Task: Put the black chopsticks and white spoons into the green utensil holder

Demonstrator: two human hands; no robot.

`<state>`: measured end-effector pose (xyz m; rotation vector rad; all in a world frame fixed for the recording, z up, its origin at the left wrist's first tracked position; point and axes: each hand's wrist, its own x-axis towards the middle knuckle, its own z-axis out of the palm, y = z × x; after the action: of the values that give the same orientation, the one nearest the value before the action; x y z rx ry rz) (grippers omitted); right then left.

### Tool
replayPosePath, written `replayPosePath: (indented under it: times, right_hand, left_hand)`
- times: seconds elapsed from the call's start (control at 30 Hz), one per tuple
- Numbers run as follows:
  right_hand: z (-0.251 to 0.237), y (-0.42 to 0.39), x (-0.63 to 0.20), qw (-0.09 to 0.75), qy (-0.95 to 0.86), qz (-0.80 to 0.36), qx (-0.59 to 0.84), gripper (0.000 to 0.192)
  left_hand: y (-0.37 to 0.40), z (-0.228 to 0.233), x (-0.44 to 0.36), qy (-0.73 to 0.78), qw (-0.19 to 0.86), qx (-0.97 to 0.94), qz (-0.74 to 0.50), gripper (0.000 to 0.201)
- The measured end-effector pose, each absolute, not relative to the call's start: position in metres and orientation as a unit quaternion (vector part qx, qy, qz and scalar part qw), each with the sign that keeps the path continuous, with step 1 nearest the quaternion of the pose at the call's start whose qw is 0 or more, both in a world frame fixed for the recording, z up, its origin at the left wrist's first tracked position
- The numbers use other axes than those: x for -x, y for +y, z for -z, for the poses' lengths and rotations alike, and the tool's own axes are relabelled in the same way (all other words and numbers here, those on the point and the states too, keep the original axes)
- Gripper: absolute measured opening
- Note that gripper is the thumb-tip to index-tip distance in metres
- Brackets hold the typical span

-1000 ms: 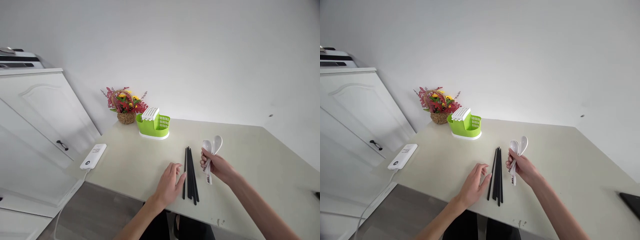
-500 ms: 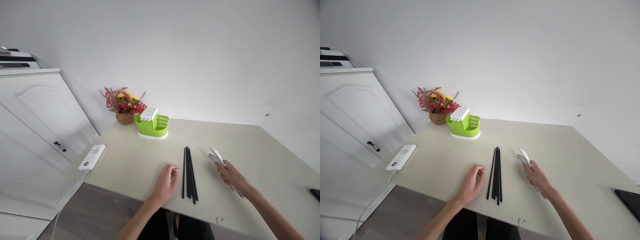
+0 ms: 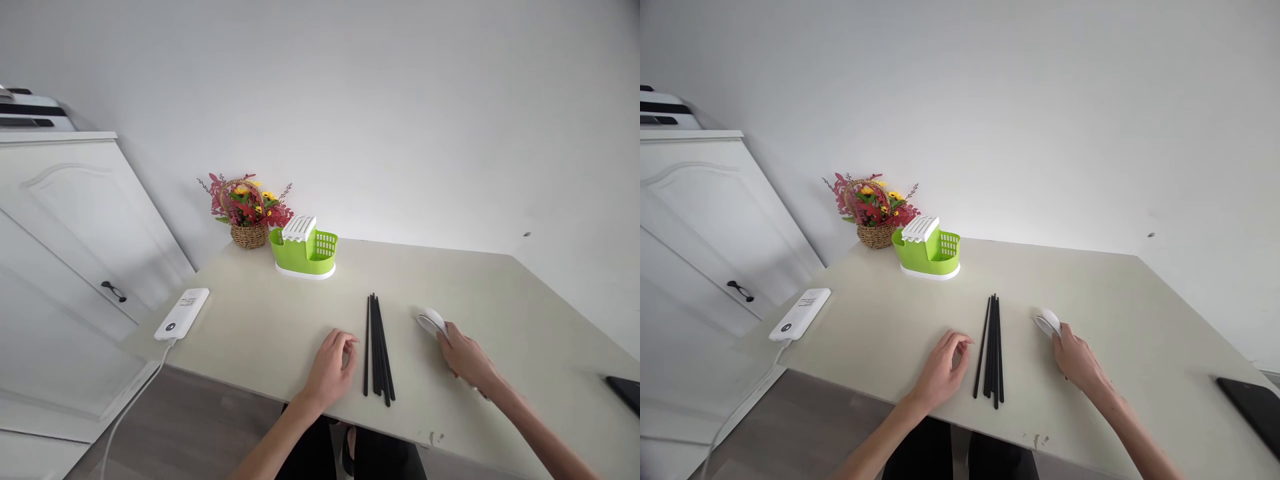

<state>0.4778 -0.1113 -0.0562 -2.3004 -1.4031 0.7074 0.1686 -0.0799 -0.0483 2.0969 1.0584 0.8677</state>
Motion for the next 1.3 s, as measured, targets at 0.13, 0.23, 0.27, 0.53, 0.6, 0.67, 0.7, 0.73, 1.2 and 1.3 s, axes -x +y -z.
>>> replayPosePath:
  times: [0.13, 0.23, 0.27, 0.53, 0.6, 0.67, 0.7, 0.73, 1.2, 1.3]
  right_hand:
    - [0.049, -0.113, -0.471, 0.117, -0.501, -0.212, 0.831, 0.024]
    - [0.044, -0.112, -0.467, 0.069, -0.501, -0.178, 0.844, 0.025]
    - [0.043, -0.112, -0.466, 0.054, -0.502, -0.168, 0.846, 0.025]
    - [0.036, -0.114, -0.465, -0.009, -0.519, -0.114, 0.847, 0.031]
    - [0.036, -0.115, -0.467, -0.011, -0.521, -0.11, 0.847, 0.034]
    - [0.038, -0.117, -0.47, -0.014, -0.518, -0.109, 0.848, 0.037]
    - [0.039, -0.117, -0.473, -0.013, -0.517, -0.11, 0.849, 0.039]
    - [0.041, -0.117, -0.477, -0.006, -0.515, -0.113, 0.85, 0.04]
    - [0.062, -0.122, -0.522, 0.131, -0.462, -0.241, 0.843, 0.041]
    - [0.064, -0.118, -0.523, 0.133, -0.46, -0.234, 0.846, 0.036]
  left_hand:
    - [-0.08, 0.049, -0.168, 0.398, 0.319, -0.796, -0.326, 0.021]
    - [-0.081, 0.049, -0.167, 0.397, 0.325, -0.795, -0.325, 0.021]
    - [-0.081, 0.049, -0.167, 0.397, 0.326, -0.794, -0.324, 0.021]
    - [-0.081, 0.051, -0.166, 0.389, 0.335, -0.791, -0.332, 0.02]
    - [-0.08, 0.052, -0.166, 0.389, 0.336, -0.79, -0.335, 0.02]
    - [-0.08, 0.052, -0.167, 0.388, 0.337, -0.788, -0.338, 0.019]
    - [-0.079, 0.052, -0.167, 0.388, 0.339, -0.788, -0.338, 0.019]
    - [-0.079, 0.052, -0.167, 0.387, 0.34, -0.788, -0.338, 0.019]
    - [-0.077, 0.049, -0.169, 0.383, 0.328, -0.797, -0.334, 0.016]
    - [-0.077, 0.048, -0.171, 0.384, 0.321, -0.798, -0.334, 0.016]
